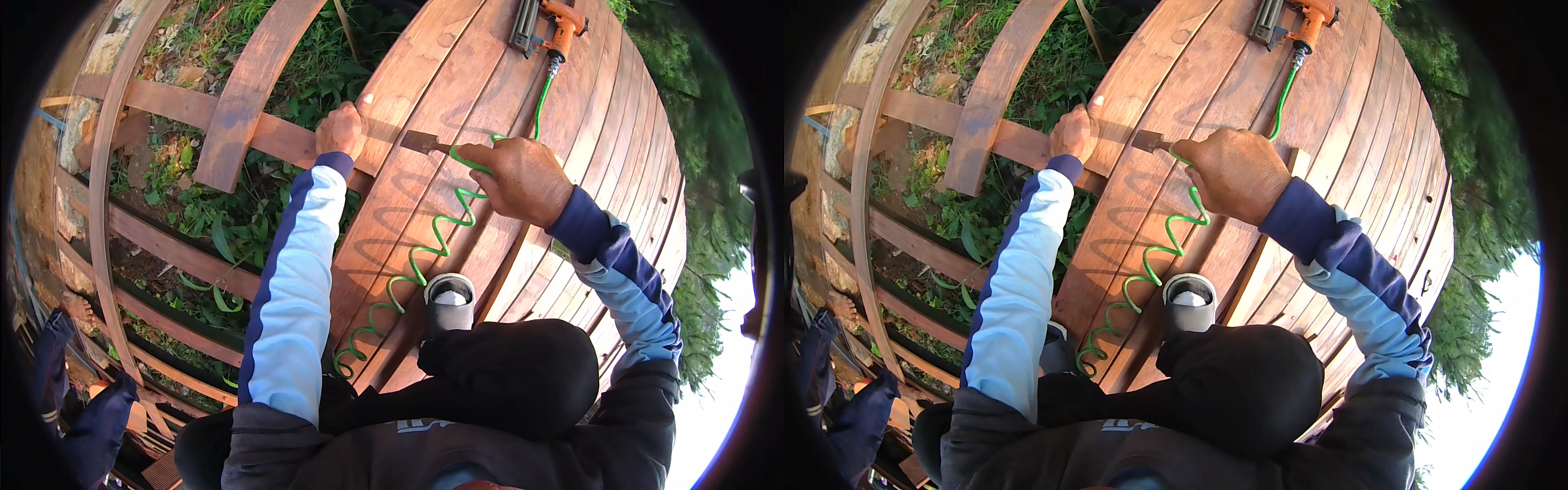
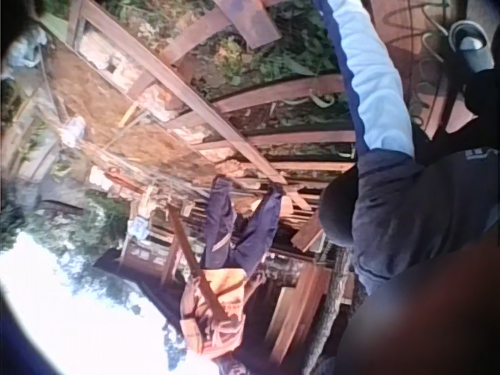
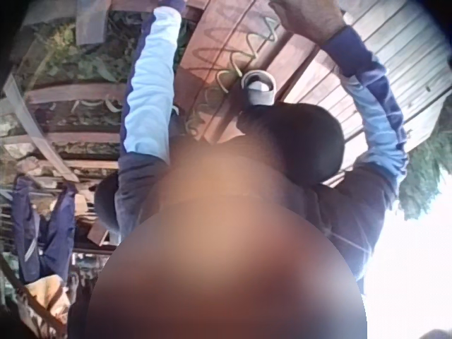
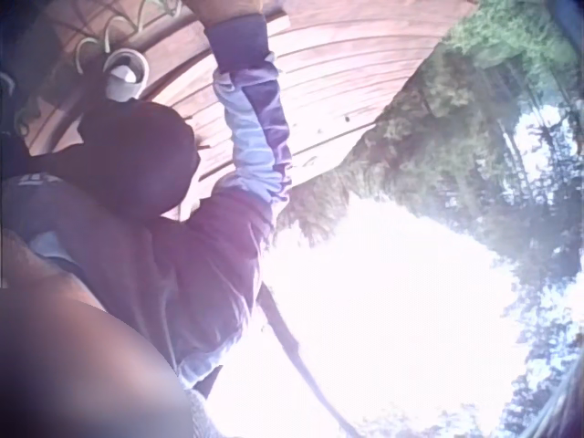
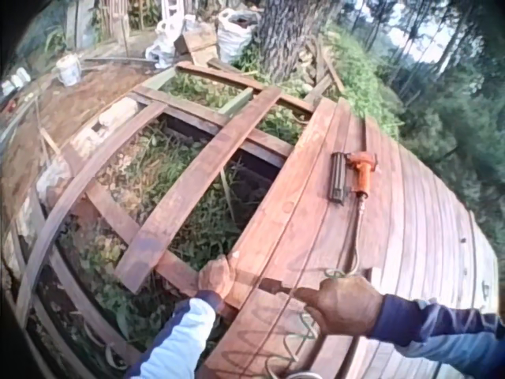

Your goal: The person installs wooden planks on an outdoor deck frame using a pneumatic nail gun. They position each plank, drive nails along its length, and occasionally use a small wooden spacer to maintain consistent gaps between boards.

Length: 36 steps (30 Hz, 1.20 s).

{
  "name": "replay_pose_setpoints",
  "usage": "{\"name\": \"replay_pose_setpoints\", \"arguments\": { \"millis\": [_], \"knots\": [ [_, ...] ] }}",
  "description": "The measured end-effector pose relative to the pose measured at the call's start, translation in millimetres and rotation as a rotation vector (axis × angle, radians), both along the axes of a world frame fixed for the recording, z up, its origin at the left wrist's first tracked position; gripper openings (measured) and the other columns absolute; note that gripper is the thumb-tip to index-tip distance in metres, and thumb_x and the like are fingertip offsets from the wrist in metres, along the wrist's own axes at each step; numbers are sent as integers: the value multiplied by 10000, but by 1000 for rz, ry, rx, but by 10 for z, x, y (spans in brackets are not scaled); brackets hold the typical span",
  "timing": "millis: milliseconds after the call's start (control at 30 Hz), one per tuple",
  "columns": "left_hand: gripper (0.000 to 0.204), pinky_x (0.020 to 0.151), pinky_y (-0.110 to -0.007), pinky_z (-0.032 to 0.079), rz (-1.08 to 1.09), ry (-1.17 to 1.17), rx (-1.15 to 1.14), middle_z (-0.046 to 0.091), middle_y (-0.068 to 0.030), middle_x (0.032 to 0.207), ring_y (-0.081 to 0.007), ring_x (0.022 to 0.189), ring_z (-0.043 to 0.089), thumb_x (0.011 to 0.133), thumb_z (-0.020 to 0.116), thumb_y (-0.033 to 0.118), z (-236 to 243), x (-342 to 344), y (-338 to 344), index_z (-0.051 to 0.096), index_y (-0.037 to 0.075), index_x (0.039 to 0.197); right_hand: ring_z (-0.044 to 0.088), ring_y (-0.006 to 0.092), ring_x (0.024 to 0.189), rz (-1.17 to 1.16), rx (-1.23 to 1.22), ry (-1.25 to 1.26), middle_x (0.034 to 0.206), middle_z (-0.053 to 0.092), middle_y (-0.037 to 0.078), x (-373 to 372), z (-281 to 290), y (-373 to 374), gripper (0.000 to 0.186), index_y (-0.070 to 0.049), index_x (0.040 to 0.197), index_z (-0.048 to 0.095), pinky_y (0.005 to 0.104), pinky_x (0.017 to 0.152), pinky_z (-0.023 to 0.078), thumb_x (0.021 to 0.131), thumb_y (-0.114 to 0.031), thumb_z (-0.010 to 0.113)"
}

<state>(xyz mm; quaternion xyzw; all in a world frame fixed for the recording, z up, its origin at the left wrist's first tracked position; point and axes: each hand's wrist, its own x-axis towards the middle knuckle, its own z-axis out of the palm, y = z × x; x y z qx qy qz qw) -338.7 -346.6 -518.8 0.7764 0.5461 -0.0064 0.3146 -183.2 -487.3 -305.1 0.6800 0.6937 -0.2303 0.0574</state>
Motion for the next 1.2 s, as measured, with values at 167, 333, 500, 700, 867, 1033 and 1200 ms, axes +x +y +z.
{"name": "replay_pose_setpoints", "arguments": {
  "millis": [167, 333, 500, 700, 867, 1033, 1200],
  "knots": [
    [706, 809, -506, 483, -28, -21, -55, 634, -256, 943, -444, 934, 589, 927, 245, 612, -21, -12, 30, 599, 0, 925, 645, 349, 685, -7, -8, 30, 694, 630, 187, -75, -34, -26, 277, -85, 1043, 634, 445, 615, 522, 773, -121, 584],
    [710, 805, -489, 499, -34, 10, -42, 644, -241, 942, -432, 927, 603, 927, 250, 610, -55, 3, 45, 622, 5, 915, 645, 342, 679, 44, 0, 32, 680, 621, 194, -168, -23, -19, 265, -62, 1019, 631, 445, 596, 517, 764, -113, 579],
    [702, 808, -470, 505, -24, 5, -53, 640, -243, 963, -416, 949, 605, 921, 254, 616, -90, -1, 48, 631, 25, 938, 642, 337, 681, 66, -22, 30, 669, 620, 179, -251, -4, 21, 260, -58, 1007, 626, 439, 605, 515, 756, -114, 588],
    [717, 825, -477, 495, -19, 8, -74, 638, -251, 971, -425, 958, 600, 918, 258, 620, -73, 1, 52, 627, 5, 950, 617, 343, 645, 26, -4, 62, 672, 607, 177, -236, 33, 14, 268, -73, 1053, 630, 432, 592, 496, 792, -132, 613],
    [710, 811, -478, 500, -27, -44, -87, 643, -247, 955, -422, 943, 606, 921, 267, 612, -70, -24, 56, 620, -3, 954, 617, 331, 652, -50, 30, 138, 703, 613, 174, -210, -32, -163, 290, -54, 1083, 628, 416, 589, 485, 798, -110, 623],
    [705, 751, -504, 502, 6, -104, -34, 636, -270, 872, -450, 867, 609, 930, 276, 597, -90, -38, 33, 616, -19, 878, 667, 322, 742, -519, 185, 361, 832, 661, 183, -261, -141, -830, 355, -67, 1142, 592, 358, 638, 522, 791, -64, 644],
    [473, 744, -486, 488, 119, -130, 31, 638, -219, 885, -406, 858, 606, 948, 415, 464, -49, -62, 16, 570, 18, 964, 590, 109, 663, -1079, 406, 309, 731, 639, 69, -602, -409, -1935, 308, -23, 1106, 606, 261, 626, 474, 832, -155, 658]
  ]
}}
